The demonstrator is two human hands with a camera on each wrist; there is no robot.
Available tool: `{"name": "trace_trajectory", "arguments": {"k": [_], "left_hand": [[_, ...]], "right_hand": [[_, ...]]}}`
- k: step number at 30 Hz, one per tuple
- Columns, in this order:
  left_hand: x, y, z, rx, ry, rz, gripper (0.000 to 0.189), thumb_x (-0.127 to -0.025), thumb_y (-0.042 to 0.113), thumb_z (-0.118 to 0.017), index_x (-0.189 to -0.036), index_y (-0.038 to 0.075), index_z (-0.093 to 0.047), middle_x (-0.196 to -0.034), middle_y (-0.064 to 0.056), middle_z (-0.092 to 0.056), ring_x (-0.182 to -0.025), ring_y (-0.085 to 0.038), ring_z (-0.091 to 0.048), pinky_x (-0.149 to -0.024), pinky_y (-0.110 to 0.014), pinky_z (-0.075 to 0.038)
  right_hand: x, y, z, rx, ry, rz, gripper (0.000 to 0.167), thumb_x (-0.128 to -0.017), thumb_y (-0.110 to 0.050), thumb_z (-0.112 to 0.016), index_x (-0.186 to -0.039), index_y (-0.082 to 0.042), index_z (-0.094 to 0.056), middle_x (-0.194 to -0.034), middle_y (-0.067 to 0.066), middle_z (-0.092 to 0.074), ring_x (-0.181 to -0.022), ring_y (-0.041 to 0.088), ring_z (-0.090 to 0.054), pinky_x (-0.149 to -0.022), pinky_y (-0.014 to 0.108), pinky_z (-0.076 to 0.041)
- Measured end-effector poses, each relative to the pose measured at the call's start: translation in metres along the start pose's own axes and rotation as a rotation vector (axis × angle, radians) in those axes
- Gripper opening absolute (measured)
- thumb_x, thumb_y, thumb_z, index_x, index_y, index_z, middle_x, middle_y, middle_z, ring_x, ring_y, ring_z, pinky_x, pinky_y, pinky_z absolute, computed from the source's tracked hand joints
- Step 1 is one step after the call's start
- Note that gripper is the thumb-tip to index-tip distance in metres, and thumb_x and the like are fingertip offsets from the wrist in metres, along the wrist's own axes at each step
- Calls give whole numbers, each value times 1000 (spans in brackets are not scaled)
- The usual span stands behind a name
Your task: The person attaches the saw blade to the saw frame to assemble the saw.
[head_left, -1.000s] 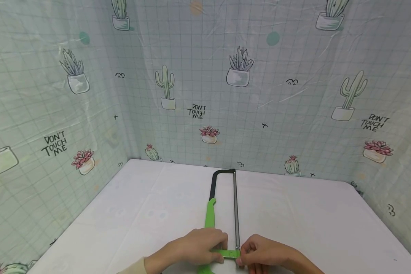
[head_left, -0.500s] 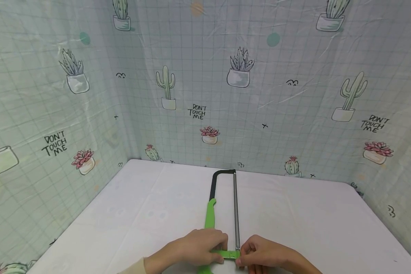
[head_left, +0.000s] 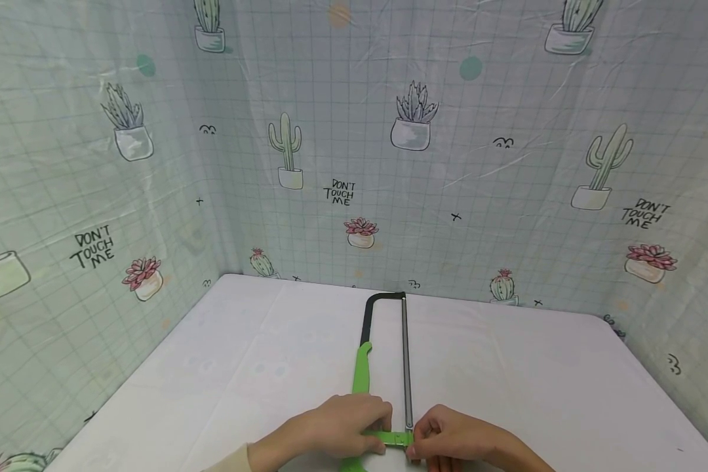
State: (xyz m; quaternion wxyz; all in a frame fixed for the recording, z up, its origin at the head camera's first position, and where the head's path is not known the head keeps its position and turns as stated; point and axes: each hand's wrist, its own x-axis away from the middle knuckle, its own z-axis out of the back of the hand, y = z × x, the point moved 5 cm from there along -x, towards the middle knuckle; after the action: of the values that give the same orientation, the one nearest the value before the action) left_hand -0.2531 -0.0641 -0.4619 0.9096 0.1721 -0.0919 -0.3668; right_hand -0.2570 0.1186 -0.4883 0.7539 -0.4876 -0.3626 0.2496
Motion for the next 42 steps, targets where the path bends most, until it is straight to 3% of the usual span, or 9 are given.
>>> {"name": "trace_trajectory", "arguments": {"k": [21, 30, 37, 42], "left_hand": [[1, 1, 1, -15, 8, -10, 16, -91, 37, -76, -99, 31, -64, -84, 21, -52, -77, 3, -47, -64, -19, -42], [2, 2, 2, -18, 13, -17, 16, -91, 37, -76, -99, 31, -65, -84, 21, -52, -77, 4, -48, -65, -19, -42], [1, 2, 2, -15, 8, -14, 15, -91, 37, -76, -99, 30, -65, -84, 21, -52, -77, 3, -47, -65, -19, -42], [0, 1, 1, -22, 11, -18, 15, -91, 37, -76, -99, 30, -65, -83, 20, -52, -77, 3, -47, -64, -19, -42]], "right_hand": [[0, -3, -1, 22, -2, -14, 46, -91, -27, -64, -97, 18, -63, -58, -7, -62, -45, -1, -51, -45, 15, -40], [0, -3, 0, 19, -10, 1, 39, -91, -26, -63, -93, 13, -67, -59, -6, -63, -46, -1, -52, -45, 15, -41], [-1, -4, 0, 15, -39, 34, 43, -91, -23, -62, -96, 19, -62, -62, -7, -63, -47, -3, -52, -45, 14, -41], [-1, -3, 1, 15, -45, 40, 38, -91, -22, -61, -96, 16, -65, -62, -3, -64, -48, -2, -53, -46, 14, -42]]}}
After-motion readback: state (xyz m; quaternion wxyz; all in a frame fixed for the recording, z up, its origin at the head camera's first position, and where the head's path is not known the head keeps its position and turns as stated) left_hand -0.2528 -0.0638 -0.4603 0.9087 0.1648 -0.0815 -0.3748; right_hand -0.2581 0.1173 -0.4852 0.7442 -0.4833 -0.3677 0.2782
